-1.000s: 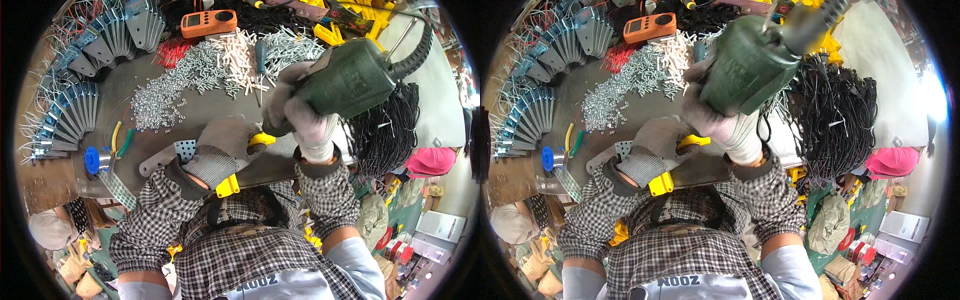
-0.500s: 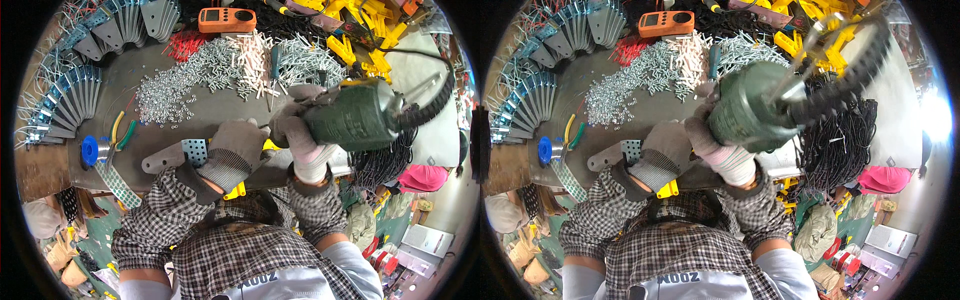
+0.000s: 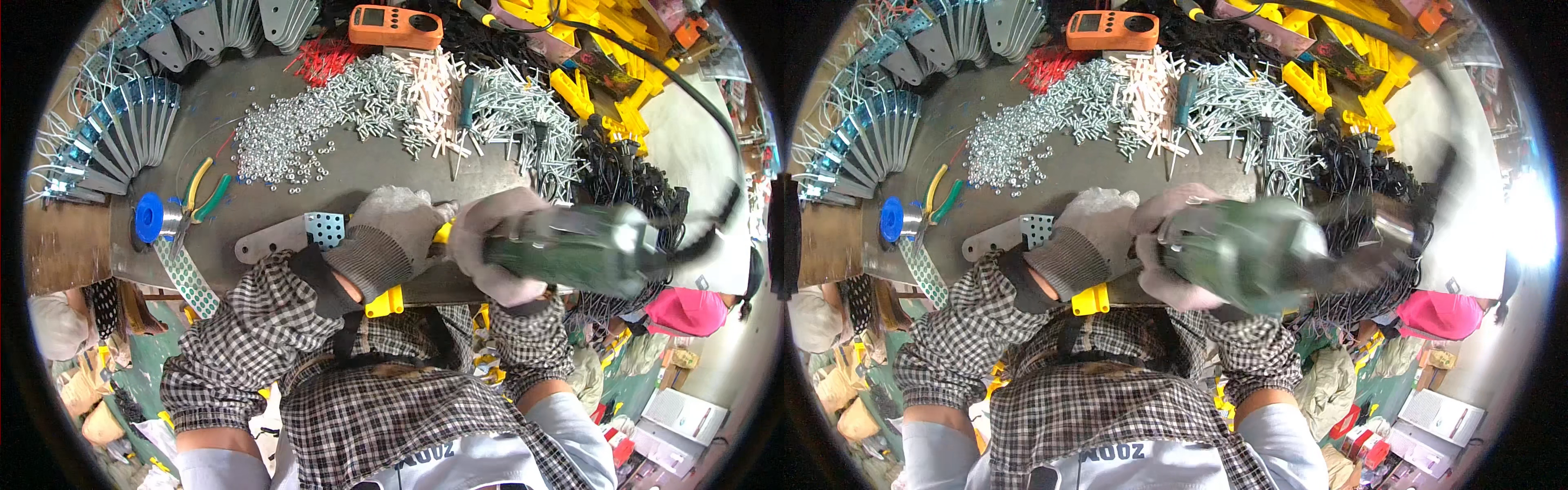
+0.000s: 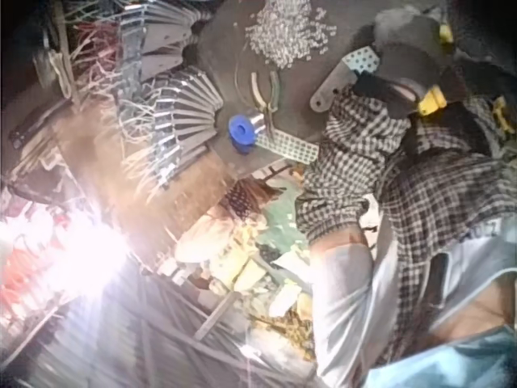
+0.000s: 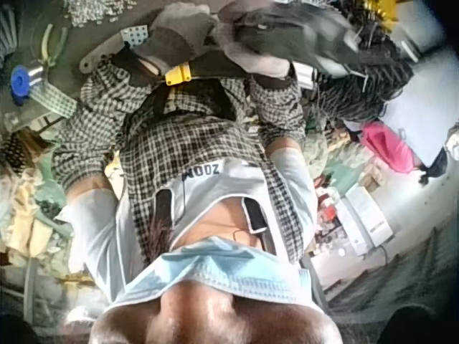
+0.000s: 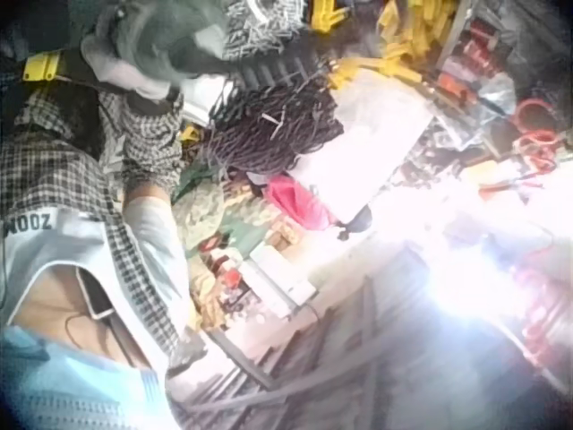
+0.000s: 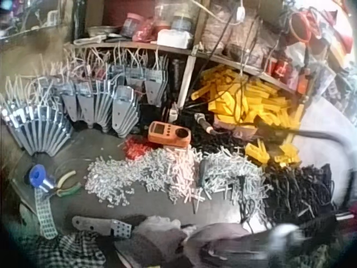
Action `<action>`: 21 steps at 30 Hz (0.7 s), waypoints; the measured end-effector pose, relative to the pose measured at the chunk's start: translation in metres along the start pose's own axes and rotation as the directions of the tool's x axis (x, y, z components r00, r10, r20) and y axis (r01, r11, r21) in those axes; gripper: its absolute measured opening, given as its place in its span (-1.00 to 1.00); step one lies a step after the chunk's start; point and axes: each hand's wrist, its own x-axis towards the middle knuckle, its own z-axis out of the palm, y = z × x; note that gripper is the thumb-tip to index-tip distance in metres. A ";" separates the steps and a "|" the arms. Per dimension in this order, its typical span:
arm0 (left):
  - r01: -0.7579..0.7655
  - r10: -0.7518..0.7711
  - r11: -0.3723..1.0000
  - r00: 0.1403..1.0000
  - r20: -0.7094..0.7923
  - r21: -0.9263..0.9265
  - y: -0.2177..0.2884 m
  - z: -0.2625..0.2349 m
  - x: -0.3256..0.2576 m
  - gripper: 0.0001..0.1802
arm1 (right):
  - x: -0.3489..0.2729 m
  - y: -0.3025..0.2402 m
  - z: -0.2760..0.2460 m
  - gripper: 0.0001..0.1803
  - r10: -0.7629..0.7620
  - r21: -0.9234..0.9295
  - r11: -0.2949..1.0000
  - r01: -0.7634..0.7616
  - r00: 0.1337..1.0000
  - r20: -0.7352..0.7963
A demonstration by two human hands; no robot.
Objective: The person assembles electrical wires and metal brackets into yellow plastic housings using an electric screwdriver to secure screws and a soldering iron to connect solder wire.
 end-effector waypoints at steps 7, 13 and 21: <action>0.076 -0.100 0.989 0.976 0.193 0.128 0.007 0.004 0.013 -0.63 | 0.008 -0.005 -0.011 -0.47 0.023 0.311 0.950 -0.012 0.999 -0.031; 0.040 -0.063 0.994 0.972 0.226 0.105 0.008 -0.006 0.012 -0.58 | 0.013 0.007 -0.010 -0.44 -0.098 0.485 0.873 0.052 0.993 0.071; -0.042 0.042 0.999 0.999 0.002 -0.020 -0.003 0.000 -0.007 -0.63 | -0.002 -0.002 0.029 -0.55 0.189 0.263 0.961 -0.084 0.893 -0.408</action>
